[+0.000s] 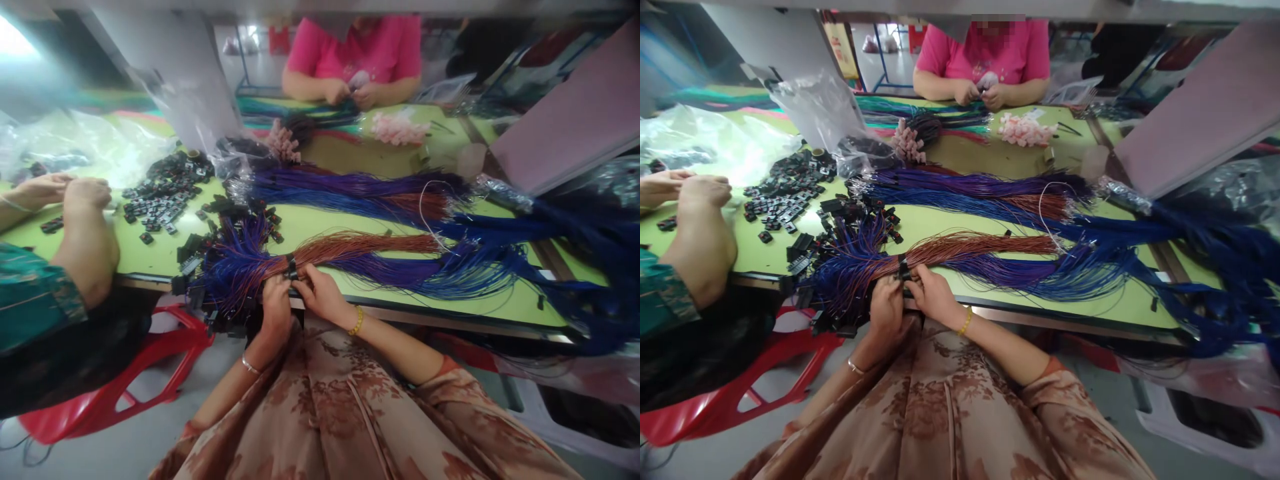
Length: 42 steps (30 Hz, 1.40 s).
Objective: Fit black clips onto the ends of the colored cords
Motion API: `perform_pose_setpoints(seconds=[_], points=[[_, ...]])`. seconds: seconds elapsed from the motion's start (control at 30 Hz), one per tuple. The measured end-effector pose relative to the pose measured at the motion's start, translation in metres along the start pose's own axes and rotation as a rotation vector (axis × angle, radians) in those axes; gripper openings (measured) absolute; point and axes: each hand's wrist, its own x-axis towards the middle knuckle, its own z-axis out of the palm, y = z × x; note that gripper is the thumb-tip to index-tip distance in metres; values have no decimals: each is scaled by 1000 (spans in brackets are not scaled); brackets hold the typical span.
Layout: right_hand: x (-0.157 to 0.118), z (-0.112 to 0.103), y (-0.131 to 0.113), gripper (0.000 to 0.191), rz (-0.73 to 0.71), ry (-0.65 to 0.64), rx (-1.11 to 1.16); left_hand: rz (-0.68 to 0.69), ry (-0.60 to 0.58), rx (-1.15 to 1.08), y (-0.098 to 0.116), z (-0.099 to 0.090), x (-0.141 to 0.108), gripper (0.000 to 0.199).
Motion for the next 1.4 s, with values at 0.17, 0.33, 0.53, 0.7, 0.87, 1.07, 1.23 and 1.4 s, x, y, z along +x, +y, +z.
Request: perform_pose_setpoints(seconds=[0.17,0.33,0.53,0.7,0.87,1.07,1.23,1.4], points=[[1,-7,2,7,-76,-85,-42,-36,-149,-170,16,4,-3,34],[3,-4,5,5,-115,-98,-99,-122,-125,-92,17,-1,3,39],[6,-38,-19,9,-143,-199,-356,-122,-3,3,9,6,16,39],[72,-75,-41,23,-143,-40,-471,42,98,126,-4,8,24,32],[161,-53,-24,19,-92,-752,-367,250,173,425,-16,6,37,26],[165,-17,-11,11,226,-786,175,307,217,503,-21,5,40,32],[150,-14,-6,20,446,-418,472,209,95,259,-16,7,30,37],[127,-26,-25,20,426,68,789,198,99,103,-10,13,34,38]])
